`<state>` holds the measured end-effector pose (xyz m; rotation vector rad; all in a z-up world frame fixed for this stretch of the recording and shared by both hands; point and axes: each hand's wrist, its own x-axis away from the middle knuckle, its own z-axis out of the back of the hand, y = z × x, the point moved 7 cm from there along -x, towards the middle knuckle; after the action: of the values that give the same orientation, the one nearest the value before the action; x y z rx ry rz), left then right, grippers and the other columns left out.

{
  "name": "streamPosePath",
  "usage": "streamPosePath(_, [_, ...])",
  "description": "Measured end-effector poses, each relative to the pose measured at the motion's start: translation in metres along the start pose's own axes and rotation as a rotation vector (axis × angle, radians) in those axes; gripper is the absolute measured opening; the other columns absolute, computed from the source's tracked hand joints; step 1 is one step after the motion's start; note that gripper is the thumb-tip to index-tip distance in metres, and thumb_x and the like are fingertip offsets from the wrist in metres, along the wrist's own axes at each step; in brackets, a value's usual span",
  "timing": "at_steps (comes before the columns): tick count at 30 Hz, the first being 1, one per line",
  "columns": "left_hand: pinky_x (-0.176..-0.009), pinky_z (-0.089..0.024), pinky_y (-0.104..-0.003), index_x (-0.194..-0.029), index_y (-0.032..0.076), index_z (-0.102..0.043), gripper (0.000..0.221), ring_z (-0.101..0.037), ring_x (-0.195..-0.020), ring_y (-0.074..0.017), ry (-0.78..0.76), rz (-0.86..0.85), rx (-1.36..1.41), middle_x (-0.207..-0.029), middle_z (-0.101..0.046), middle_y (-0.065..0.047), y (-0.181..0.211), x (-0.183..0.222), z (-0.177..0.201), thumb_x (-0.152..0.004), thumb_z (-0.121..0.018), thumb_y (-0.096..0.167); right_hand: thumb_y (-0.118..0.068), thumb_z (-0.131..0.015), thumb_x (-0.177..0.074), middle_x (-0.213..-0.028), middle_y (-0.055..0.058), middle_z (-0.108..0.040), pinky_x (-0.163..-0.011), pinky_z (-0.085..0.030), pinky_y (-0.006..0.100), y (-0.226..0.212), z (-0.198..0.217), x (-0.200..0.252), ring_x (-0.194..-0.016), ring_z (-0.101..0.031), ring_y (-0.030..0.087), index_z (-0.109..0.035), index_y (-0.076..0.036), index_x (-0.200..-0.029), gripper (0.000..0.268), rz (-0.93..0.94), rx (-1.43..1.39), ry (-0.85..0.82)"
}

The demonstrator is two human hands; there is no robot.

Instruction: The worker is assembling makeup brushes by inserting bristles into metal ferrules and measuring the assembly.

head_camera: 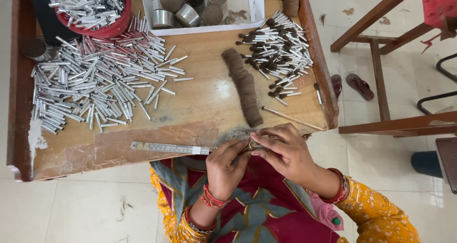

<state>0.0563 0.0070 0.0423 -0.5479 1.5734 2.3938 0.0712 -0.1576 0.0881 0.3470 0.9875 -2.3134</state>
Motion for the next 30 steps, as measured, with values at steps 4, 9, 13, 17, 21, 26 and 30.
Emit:
streamPosePath(4, [-0.075, -0.062, -0.032, -0.118, 0.004, -0.072, 0.041, -0.078, -0.085, -0.0225, -0.048, 0.077, 0.109, -0.099, -0.076, -0.012, 0.004, -0.002, 0.006, -0.079, -0.082, 0.002, -0.023, -0.082, -0.085, -0.123, 0.005, -0.067, -0.088, -0.05, 0.04, -0.01, 0.003, 0.004, -0.103, -0.06, 0.028, -0.069, -0.018, -0.132, 0.049, 0.073, 0.087, -0.017])
streamPosePath(9, [-0.077, -0.064, -0.029, -0.132, 0.004, -0.065, 0.053, -0.08, -0.087, -0.0154, -0.128, 0.196, 0.255, -0.099, -0.08, -0.01, 0.001, 0.002, 0.006, -0.082, -0.08, -0.002, -0.025, -0.08, -0.086, -0.13, 0.008, -0.065, -0.089, -0.051, 0.042, -0.018, 0.002, 0.005, -0.105, -0.06, 0.029, -0.066, -0.02, -0.136, 0.053, 0.113, 0.131, -0.07])
streamPosePath(13, [-0.076, -0.064, -0.029, -0.135, 0.003, -0.062, 0.053, -0.078, -0.089, -0.0148, -0.145, 0.239, 0.336, -0.1, -0.08, -0.01, -0.004, 0.005, 0.005, -0.085, -0.08, -0.002, -0.026, -0.08, -0.087, -0.13, 0.009, -0.065, -0.089, -0.051, 0.042, -0.02, 0.003, 0.008, -0.105, -0.06, 0.029, -0.066, -0.021, -0.137, 0.053, 0.129, 0.116, -0.063])
streamPosePath(17, [-0.079, -0.064, -0.029, -0.14, 0.002, -0.056, 0.059, -0.078, -0.091, -0.0155, -0.183, 0.234, 0.376, -0.102, -0.08, -0.011, -0.004, 0.005, 0.007, -0.085, -0.079, -0.003, -0.026, -0.08, -0.086, -0.128, 0.01, -0.065, -0.088, -0.052, 0.041, -0.021, 0.004, 0.005, -0.103, -0.06, 0.029, -0.066, -0.021, -0.137, 0.053, 0.121, 0.084, -0.072])
streamPosePath(21, [-0.081, -0.065, -0.029, -0.144, 0.002, -0.051, 0.064, -0.079, -0.094, -0.017, -0.218, 0.28, 0.45, -0.104, -0.079, -0.012, -0.01, 0.006, 0.006, -0.086, -0.075, -0.006, -0.025, -0.081, -0.084, -0.125, 0.01, -0.066, -0.087, -0.052, 0.041, -0.025, 0.007, -0.001, -0.103, -0.061, 0.029, -0.065, -0.015, -0.137, 0.056, 0.075, -0.004, -0.064])
streamPosePath(26, [-0.081, -0.064, -0.029, -0.145, 0.002, -0.051, 0.067, -0.078, -0.095, -0.0168, -0.229, 0.214, 0.378, -0.108, -0.078, -0.013, -0.003, 0.002, 0.012, -0.083, -0.076, -0.007, -0.018, -0.08, -0.085, -0.119, 0.01, -0.068, -0.087, -0.053, 0.039, -0.006, -0.016, 0.01, -0.104, -0.065, 0.028, -0.069, -0.009, -0.126, 0.043, 0.022, -0.142, -0.079])
streamPosePath(30, [-0.09, -0.063, -0.029, -0.152, 0.006, -0.045, 0.072, -0.078, -0.103, -0.0169, -0.326, 0.314, 0.519, -0.114, -0.076, -0.012, -0.004, -0.001, 0.015, -0.086, -0.07, -0.004, -0.008, -0.075, -0.086, -0.112, 0.011, -0.07, -0.083, -0.055, 0.038, 0.01, -0.033, 0.014, -0.099, -0.068, 0.029, -0.07, -0.003, -0.115, 0.03, -0.03, -0.178, -0.052])
